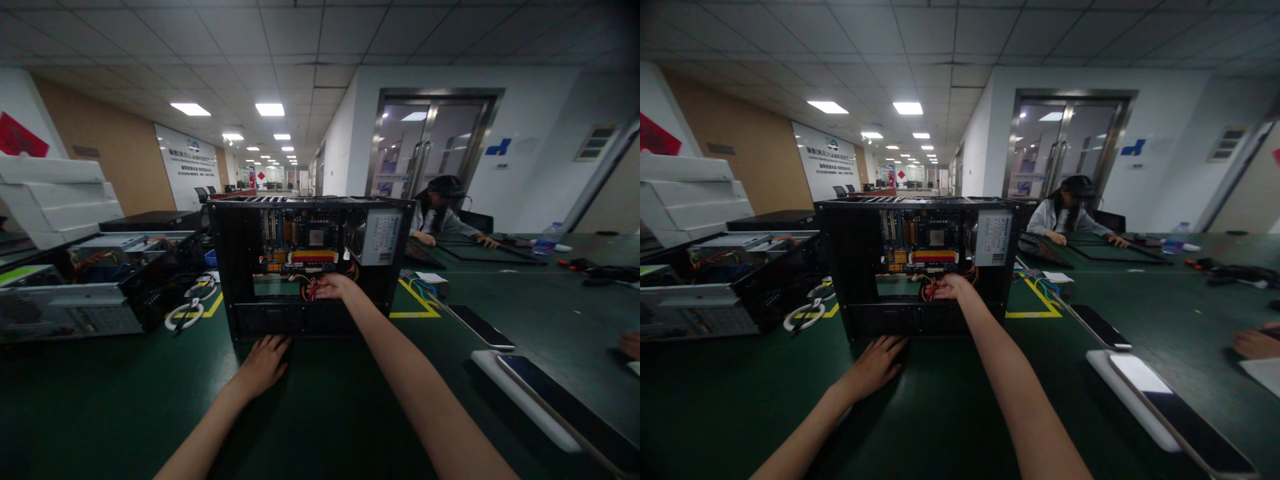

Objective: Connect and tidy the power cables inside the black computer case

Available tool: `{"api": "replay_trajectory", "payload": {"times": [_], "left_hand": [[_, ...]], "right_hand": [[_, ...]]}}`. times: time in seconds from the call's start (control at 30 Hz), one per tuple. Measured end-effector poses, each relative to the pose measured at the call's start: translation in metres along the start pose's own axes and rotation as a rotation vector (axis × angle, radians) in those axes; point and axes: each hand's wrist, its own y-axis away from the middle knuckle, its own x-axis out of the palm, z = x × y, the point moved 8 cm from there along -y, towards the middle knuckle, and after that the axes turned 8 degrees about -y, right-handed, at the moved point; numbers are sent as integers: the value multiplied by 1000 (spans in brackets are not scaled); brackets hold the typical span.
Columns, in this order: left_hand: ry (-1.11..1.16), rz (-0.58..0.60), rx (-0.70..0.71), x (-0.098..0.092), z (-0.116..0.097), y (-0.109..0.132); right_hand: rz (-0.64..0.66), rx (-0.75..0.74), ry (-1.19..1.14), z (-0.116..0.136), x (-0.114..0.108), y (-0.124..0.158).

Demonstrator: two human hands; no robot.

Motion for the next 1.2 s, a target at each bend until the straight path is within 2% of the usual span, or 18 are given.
{"api": "replay_trajectory", "payload": {"times": [0.17, 0.4, 1.2], "left_hand": [[6, 3, 5, -2, -2, 0], [-1, 14, -5, -2, -3, 0], [11, 13, -8, -4, -3, 0]], "right_hand": [[23, 30, -96, -1, -2, -6], [-31, 50, -124, -1, -6, -10], [15, 0, -279, 2, 1, -18]]}}
